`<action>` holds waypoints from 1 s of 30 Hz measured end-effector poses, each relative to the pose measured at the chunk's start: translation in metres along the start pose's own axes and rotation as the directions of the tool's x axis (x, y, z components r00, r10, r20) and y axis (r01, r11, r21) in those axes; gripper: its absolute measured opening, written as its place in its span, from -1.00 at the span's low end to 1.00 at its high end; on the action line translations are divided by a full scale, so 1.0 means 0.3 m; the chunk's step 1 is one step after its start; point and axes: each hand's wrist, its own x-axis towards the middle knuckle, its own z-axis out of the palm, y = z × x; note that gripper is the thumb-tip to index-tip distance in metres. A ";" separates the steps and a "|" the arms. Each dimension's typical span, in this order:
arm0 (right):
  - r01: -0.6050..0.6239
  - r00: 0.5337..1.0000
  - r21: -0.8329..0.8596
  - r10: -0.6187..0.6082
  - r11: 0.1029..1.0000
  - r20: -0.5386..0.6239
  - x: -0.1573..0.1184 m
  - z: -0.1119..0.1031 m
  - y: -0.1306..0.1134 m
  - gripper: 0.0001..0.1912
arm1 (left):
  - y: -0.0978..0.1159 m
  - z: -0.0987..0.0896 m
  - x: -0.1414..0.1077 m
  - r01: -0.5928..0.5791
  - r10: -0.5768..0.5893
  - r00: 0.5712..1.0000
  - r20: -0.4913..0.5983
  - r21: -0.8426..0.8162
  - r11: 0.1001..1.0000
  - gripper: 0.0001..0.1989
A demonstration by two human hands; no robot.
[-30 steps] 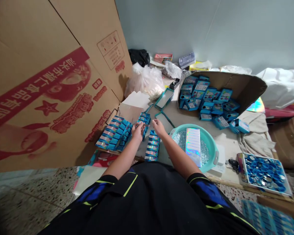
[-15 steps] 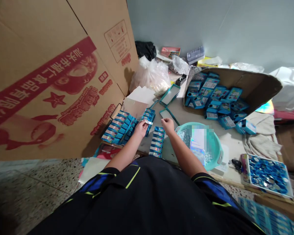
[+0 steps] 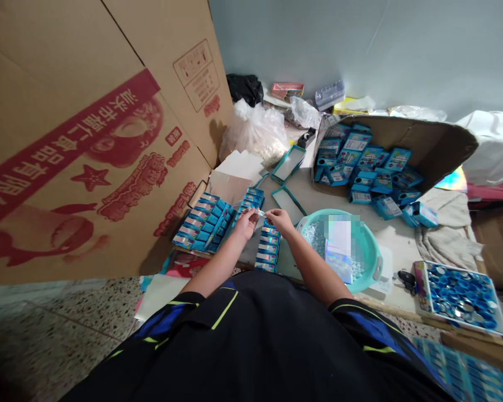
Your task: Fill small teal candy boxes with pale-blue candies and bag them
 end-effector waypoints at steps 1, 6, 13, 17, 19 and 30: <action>-0.008 1.000 -0.008 0.008 1.000 -0.007 0.000 -0.007 0.001 -0.72 | -0.005 -0.003 -0.001 0.002 -0.002 1.000 -0.005 0.009 1.000 -0.75; -0.036 0.999 -0.032 0.035 0.999 -0.025 0.008 -0.020 0.014 -0.63 | -0.030 -0.003 0.000 0.020 -0.019 1.000 -0.019 0.058 0.998 -0.70; 0.100 0.992 -0.177 -0.112 0.979 -0.063 0.028 -0.037 -0.009 -0.63 | -0.004 0.036 0.038 -0.035 0.040 0.999 -0.030 0.169 0.985 -0.63; 0.189 0.975 -0.242 -0.212 0.952 -0.073 0.049 -0.060 -0.060 -0.69 | 0.035 0.060 0.061 -0.153 0.165 0.986 -0.020 0.268 0.951 -0.61; 0.202 0.966 -0.293 -0.239 0.934 -0.095 0.052 -0.072 -0.064 -0.67 | 0.029 0.058 0.064 -0.224 0.238 0.971 -0.003 0.325 0.919 -0.63; 0.047 0.972 -0.632 -0.181 0.774 -0.149 0.011 -0.072 0.134 -0.69 | -0.182 -0.042 0.035 -0.279 0.401 0.914 -0.068 0.612 0.740 -0.81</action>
